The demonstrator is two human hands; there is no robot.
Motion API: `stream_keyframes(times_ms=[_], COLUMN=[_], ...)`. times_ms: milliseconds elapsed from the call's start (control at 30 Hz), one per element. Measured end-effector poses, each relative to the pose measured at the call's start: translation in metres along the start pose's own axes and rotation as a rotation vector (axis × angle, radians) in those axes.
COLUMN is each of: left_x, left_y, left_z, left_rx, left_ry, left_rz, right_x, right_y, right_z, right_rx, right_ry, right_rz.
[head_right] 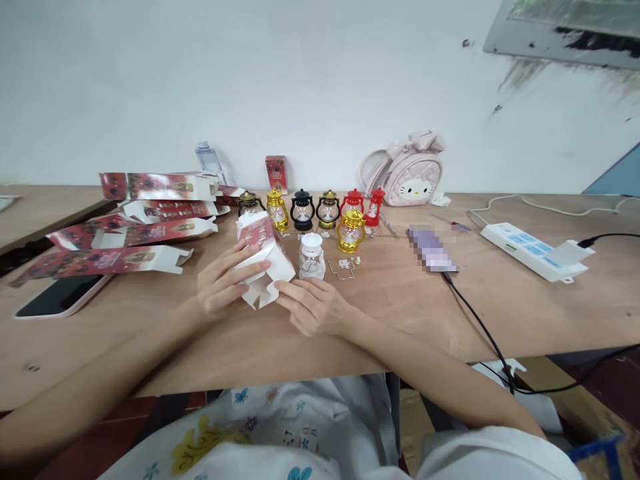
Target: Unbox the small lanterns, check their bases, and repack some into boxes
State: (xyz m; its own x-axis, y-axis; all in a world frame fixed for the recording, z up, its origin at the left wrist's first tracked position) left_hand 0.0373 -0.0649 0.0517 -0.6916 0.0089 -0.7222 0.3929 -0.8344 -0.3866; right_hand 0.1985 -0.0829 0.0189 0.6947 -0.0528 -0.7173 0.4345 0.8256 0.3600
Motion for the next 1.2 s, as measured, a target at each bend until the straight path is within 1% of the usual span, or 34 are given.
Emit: stream_keyframes(times_ms=[200,400,500,600,667,767,800,833,967,1100,1200], left_x=[0.004,0.005,0.006,0.009,0.01,0.013,0.014,0.014,0.011,0.005,0.0], left_y=[-0.002,-0.004,-0.006,-0.009,-0.012,-0.019,-0.02,-0.019,-0.015,-0.01,-0.007], left_z=[0.001,0.003,0.003,0.002,0.001,-0.001,-0.001,0.0,0.002,0.005,0.006], left_rx=[-0.042,0.017,0.054,0.108,0.153,0.205,0.218,0.231,0.275,0.219,0.186], left_ry=[0.02,0.054,0.058,0.069,0.039,-0.047,-0.06,-0.062,-0.062,-0.026,-0.023], left_rz=[-0.032,-0.059,-0.058,-0.012,0.079,0.251,0.279,0.282,0.205,0.22,0.232], right_x=[-0.002,0.001,0.0,-0.002,-0.003,-0.003,-0.002,-0.002,-0.001,-0.001,-0.001], right_y=[0.001,0.002,0.002,0.003,0.004,0.005,0.005,0.005,0.004,0.005,0.005], right_z=[-0.001,0.001,0.001,0.0,-0.001,-0.002,-0.002,-0.002,-0.002,-0.003,-0.005], right_rx=[0.008,0.045,0.063,0.098,0.114,0.12,0.116,0.111,0.093,0.065,0.024], right_ry=[-0.043,-0.029,-0.047,-0.073,-0.095,-0.114,-0.113,-0.112,-0.117,-0.131,-0.154], right_rz=[-0.026,-0.067,-0.078,-0.086,-0.104,-0.129,-0.131,-0.129,-0.139,-0.202,-0.18])
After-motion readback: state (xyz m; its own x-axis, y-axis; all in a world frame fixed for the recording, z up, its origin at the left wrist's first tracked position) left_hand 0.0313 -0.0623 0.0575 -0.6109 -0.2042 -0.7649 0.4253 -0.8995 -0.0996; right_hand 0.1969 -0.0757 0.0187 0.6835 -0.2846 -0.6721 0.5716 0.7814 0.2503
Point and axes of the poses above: each hand's wrist, its own x-axis away from the middle knuckle, its own z-axis out of the back of the hand, y = z × x, the point moved 5 cm from there along -x, towards the middle knuckle, and after that the axes turned 12 degrees about -y, right-handed, at the moved point
